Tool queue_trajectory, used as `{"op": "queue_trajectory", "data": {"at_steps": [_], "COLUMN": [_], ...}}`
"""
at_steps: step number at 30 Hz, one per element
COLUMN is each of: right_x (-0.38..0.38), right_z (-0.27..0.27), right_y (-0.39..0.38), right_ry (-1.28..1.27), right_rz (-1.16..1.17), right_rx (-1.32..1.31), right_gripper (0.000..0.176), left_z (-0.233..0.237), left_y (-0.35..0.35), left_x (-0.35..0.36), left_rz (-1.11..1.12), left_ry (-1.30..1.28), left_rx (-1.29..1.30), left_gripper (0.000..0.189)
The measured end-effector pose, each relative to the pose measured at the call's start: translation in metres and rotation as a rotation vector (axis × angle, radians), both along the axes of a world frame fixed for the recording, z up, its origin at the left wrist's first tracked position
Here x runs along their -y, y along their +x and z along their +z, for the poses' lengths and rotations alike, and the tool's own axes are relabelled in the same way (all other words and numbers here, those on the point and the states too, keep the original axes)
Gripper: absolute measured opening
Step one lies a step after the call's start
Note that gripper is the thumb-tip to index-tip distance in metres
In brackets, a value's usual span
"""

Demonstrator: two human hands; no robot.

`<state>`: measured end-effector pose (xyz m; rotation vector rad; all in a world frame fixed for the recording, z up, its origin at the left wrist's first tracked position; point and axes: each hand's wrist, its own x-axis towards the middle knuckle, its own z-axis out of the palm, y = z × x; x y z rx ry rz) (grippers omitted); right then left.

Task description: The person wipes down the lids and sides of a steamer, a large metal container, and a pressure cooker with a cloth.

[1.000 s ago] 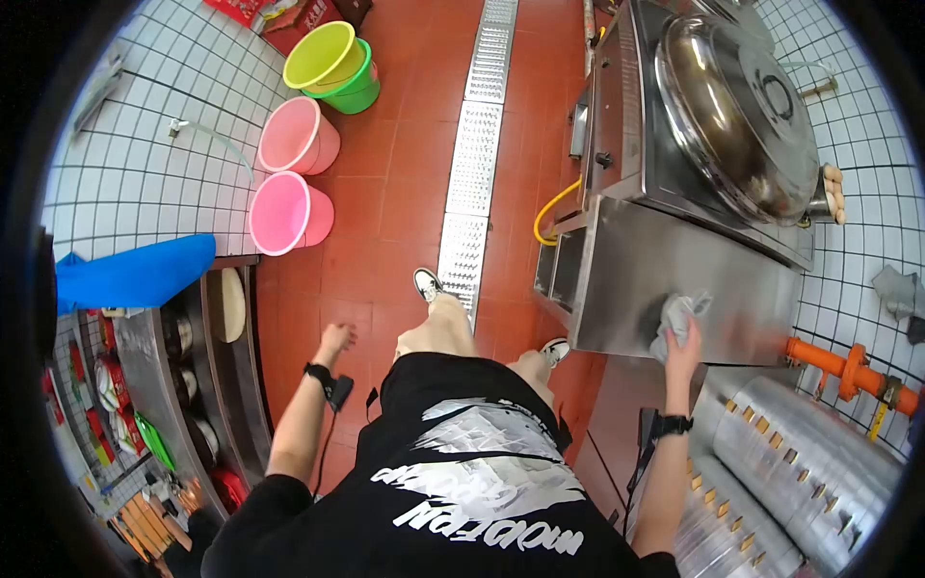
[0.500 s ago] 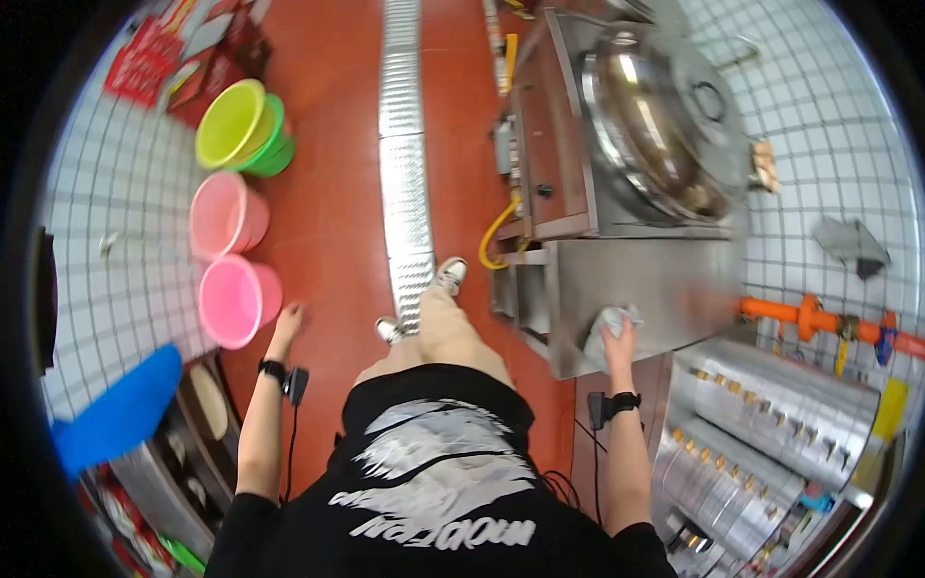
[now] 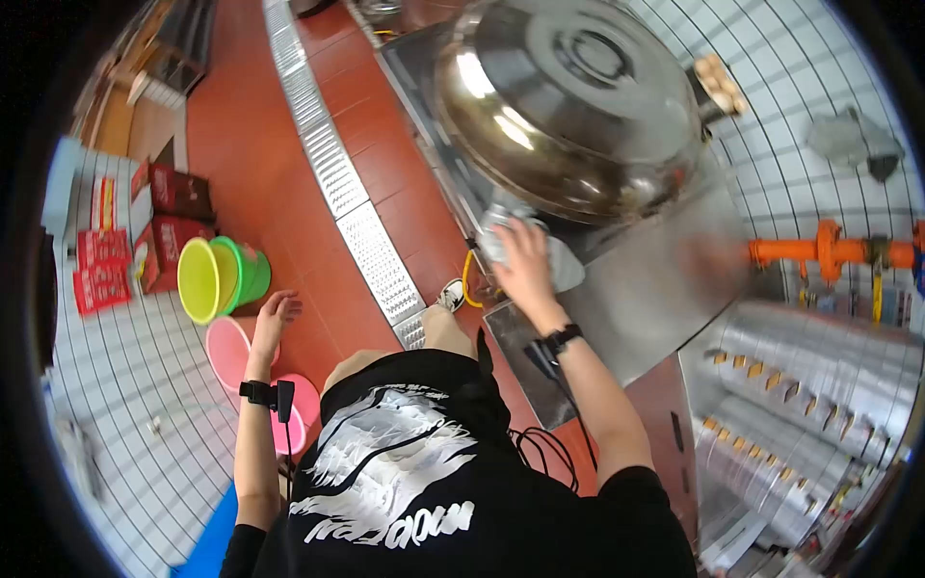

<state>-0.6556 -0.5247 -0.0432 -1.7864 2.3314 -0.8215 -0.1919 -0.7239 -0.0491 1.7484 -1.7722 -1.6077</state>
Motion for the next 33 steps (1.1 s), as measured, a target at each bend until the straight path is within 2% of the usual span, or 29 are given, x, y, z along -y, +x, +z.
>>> {"op": "queue_trajectory", "data": {"at_steps": [3,6,9,11,13,15,17,20,23,28,29,31,33], "right_x": [0.047,0.065,0.028,-0.011,-0.046,-0.067,-0.069,-0.064,-0.060,-0.053,-0.040,0.000,0.045], "right_z": [0.011,0.001,0.007,0.012,-0.002,-0.007,0.005,-0.010,-0.005,-0.003,-0.008,0.000,-0.003], "right_y": [0.011,0.003,0.003,-0.004,-0.017,-0.046,-0.077,-0.112,-0.093,-0.004,0.011,0.033,0.046], "right_ry": [0.025,-0.051,-0.080,0.060,0.039,-0.049,-0.067,-0.138,-0.113,0.022,0.048,0.091,0.137], "right_rz": [0.046,0.013,-0.065,-0.103,-0.239,-0.405,-0.587,-0.704,-0.752,-0.456,-0.412,-0.395,-0.360], "right_rx": [0.058,0.112,0.202,0.189,-0.042,-0.073,-0.108,-0.091,-0.064,0.024,-0.004,0.086,0.011], "right_gripper": [0.068,0.064,0.061,0.059,0.055,0.047,0.040,0.035,0.038,0.054,0.055,0.057,0.061], "left_z": [0.009,0.020,0.023,0.023,0.025,0.026,0.007,-0.005,-0.013,-0.028,-0.025,-0.059,-0.051], "left_y": [-0.080,-0.165,-0.228,-0.260,-0.280,-0.290,-0.290,-0.289,-0.294,-0.306,-0.312,-0.310,-0.327], "left_x": [0.036,0.056,0.076,0.090,0.100,0.111,0.130,0.162,0.204,0.267,0.280,0.327,0.352], "left_rz": [-0.155,-0.516,-0.773,-0.897,-0.972,-1.003,-1.028,-1.107,-1.153,-1.034,-0.992,-0.926,-0.888], "left_ry": [-0.005,0.005,-0.090,-0.135,-0.191,-0.201,-0.184,-0.153,-0.111,-0.136,-0.166,-0.139,-0.184], "left_rx": [-0.014,0.058,0.151,0.156,0.145,0.137,0.151,0.245,0.310,0.231,0.231,0.115,0.098], "left_gripper": [0.030,0.033,0.031,0.030,0.029,0.029,0.029,0.031,0.031,0.029,0.029,0.028,0.028]}}
